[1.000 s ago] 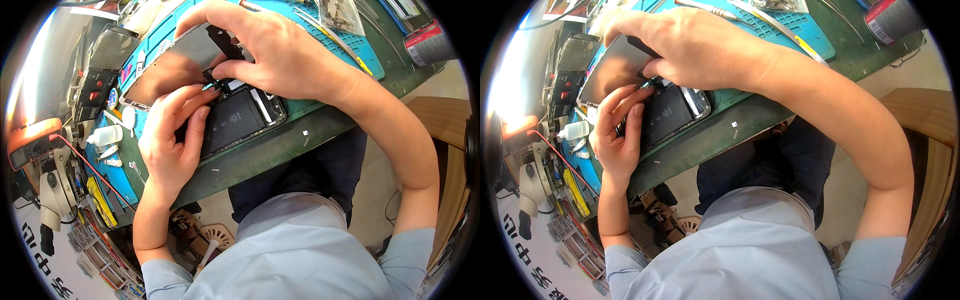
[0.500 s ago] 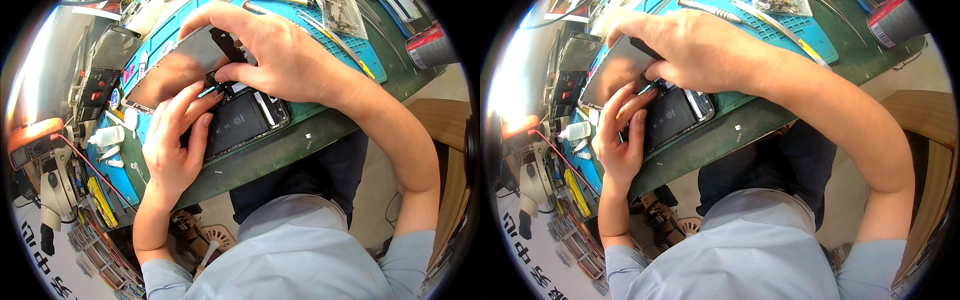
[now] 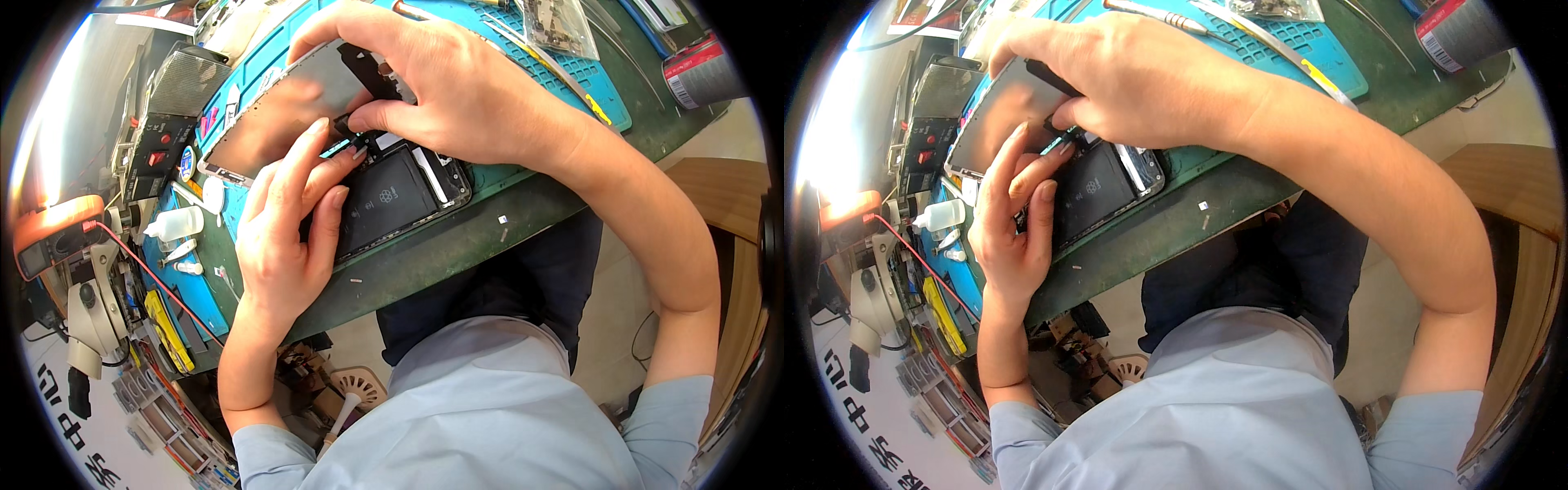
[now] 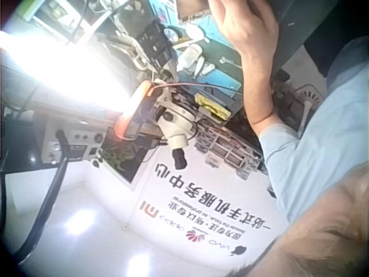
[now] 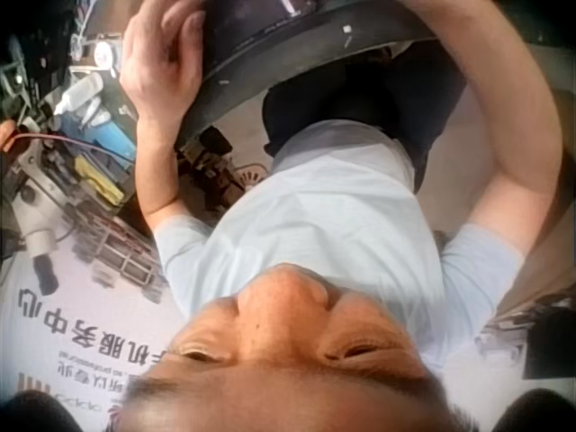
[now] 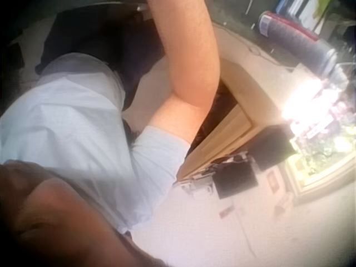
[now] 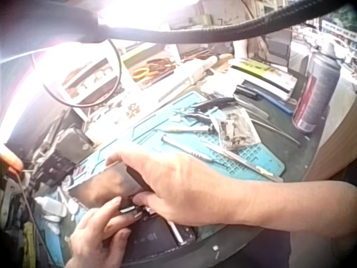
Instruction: The person reassembles a white smartphone by connecting internal ribbon cables and closing the display assembly. They then connect a charging cable to the device and wait for the screen to light up, confirming the repair.
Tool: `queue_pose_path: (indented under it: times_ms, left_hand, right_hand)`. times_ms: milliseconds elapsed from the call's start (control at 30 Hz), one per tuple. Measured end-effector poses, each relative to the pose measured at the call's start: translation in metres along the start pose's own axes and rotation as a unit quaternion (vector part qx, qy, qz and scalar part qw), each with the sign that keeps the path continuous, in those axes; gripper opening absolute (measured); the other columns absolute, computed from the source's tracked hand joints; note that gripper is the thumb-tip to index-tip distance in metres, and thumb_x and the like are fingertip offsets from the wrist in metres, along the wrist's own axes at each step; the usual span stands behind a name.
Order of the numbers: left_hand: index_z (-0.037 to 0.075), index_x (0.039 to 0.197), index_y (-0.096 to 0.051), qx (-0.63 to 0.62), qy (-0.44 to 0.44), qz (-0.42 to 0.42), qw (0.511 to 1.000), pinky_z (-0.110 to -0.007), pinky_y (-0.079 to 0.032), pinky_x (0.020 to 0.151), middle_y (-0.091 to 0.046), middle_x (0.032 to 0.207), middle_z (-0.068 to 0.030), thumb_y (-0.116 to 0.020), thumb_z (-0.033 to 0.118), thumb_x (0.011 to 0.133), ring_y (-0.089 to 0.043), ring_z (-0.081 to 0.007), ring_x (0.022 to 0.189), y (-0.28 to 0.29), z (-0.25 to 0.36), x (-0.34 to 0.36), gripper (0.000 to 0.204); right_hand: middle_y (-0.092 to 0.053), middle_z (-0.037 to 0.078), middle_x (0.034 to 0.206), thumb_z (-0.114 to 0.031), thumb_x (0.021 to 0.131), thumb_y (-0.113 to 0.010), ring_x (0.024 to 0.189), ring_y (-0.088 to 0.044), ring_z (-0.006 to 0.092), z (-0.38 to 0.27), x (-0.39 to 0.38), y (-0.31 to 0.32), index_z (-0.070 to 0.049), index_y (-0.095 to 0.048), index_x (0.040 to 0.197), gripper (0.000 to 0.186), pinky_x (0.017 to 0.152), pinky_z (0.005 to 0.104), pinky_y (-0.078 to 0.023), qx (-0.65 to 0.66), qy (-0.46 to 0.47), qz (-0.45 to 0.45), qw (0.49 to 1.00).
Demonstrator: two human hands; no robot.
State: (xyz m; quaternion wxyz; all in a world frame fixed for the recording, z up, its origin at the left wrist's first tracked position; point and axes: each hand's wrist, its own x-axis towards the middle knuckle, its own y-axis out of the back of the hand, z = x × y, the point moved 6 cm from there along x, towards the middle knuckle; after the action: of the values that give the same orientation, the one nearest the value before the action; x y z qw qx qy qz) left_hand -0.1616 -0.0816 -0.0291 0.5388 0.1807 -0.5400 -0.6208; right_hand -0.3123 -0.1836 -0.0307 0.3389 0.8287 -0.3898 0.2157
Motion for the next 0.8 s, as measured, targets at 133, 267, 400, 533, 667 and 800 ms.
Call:
queue_pose_path:
  times_ms: [133, 267, 400, 533, 667, 800]
  left_hand:
    - [-0.005, 0.141, -0.051, 0.0, 0.013, 0.012, 1.0, -0.035, -0.052, 0.091, -0.077, 0.108, -0.0104, -0.066, -0.005, 0.09, -0.068, -0.0278, 0.099, 0.0, 0.0, -0.002, 0.053]
    - [-0.006, 0.14, -0.052, 0.003, 0.012, 0.017, 1.0, -0.035, -0.053, 0.091, -0.077, 0.106, -0.0105, -0.066, -0.006, 0.09, -0.069, -0.0279, 0.099, 0.0, 0.001, -0.002, 0.052]
    - [-0.006, 0.139, -0.052, -0.003, 0.028, 0.015, 0.999, -0.034, -0.053, 0.09, -0.077, 0.106, -0.0104, -0.066, -0.007, 0.089, -0.07, -0.0269, 0.098, 0.001, -0.002, -0.004, 0.052]
    - [-0.006, 0.138, -0.053, -0.017, 0.015, 0.017, 1.0, -0.034, -0.053, 0.09, -0.077, 0.107, -0.0105, -0.065, -0.006, 0.09, -0.07, -0.0265, 0.097, 0.001, -0.006, -0.005, 0.05]
    - [-0.007, 0.139, -0.052, -0.029, 0.015, 0.021, 0.999, -0.034, -0.053, 0.09, -0.077, 0.107, -0.0109, -0.065, -0.005, 0.091, -0.07, -0.027, 0.097, 0.001, -0.007, -0.006, 0.05]
    - [-0.008, 0.14, -0.05, -0.022, 0.005, 0.006, 1.0, -0.035, -0.053, 0.09, -0.076, 0.109, -0.0118, -0.065, -0.005, 0.091, -0.07, -0.0287, 0.098, 0.0, -0.006, -0.005, 0.051]
  right_hand:
    - [-0.067, 0.025, 0.105, -0.002, 0.082, -0.069, 0.096, -0.067, 0.0433, -0.001, 0.001, 0.0, -0.004, -0.046, 0.135, 0.058, 0.081, 0.0457, -0.055, -0.005, 0.002, 0.004, 1.0]
    - [-0.067, 0.025, 0.104, -0.002, 0.082, -0.069, 0.096, -0.067, 0.0434, -0.002, -0.002, 0.0, -0.004, -0.046, 0.135, 0.058, 0.08, 0.046, -0.055, -0.007, 0.015, 0.024, 1.0]
    - [-0.067, 0.024, 0.102, -0.002, 0.083, -0.069, 0.095, -0.067, 0.0433, -0.003, 0.003, -0.002, -0.004, -0.046, 0.135, 0.057, 0.08, 0.0461, -0.055, 0.007, -0.023, 0.005, 1.0]
    - [-0.069, 0.02, 0.089, -0.003, 0.08, -0.07, 0.082, -0.07, 0.0371, 0.009, -0.002, -0.008, -0.01, -0.054, 0.132, 0.055, 0.072, 0.043, -0.056, -0.051, -0.011, 0.041, 0.998]
    - [-0.069, 0.019, 0.081, -0.003, 0.078, -0.071, 0.073, -0.072, 0.0344, 0.012, -0.001, -0.009, -0.013, -0.058, 0.13, 0.054, 0.066, 0.0411, -0.056, -0.075, 0.002, 0.068, 0.995]
    - [-0.069, 0.018, 0.089, -0.003, 0.08, -0.072, 0.082, -0.07, 0.0351, 0.009, 0.0, -0.008, -0.01, -0.054, 0.131, 0.054, 0.072, 0.0416, -0.056, -0.055, -0.024, 0.027, 0.998]
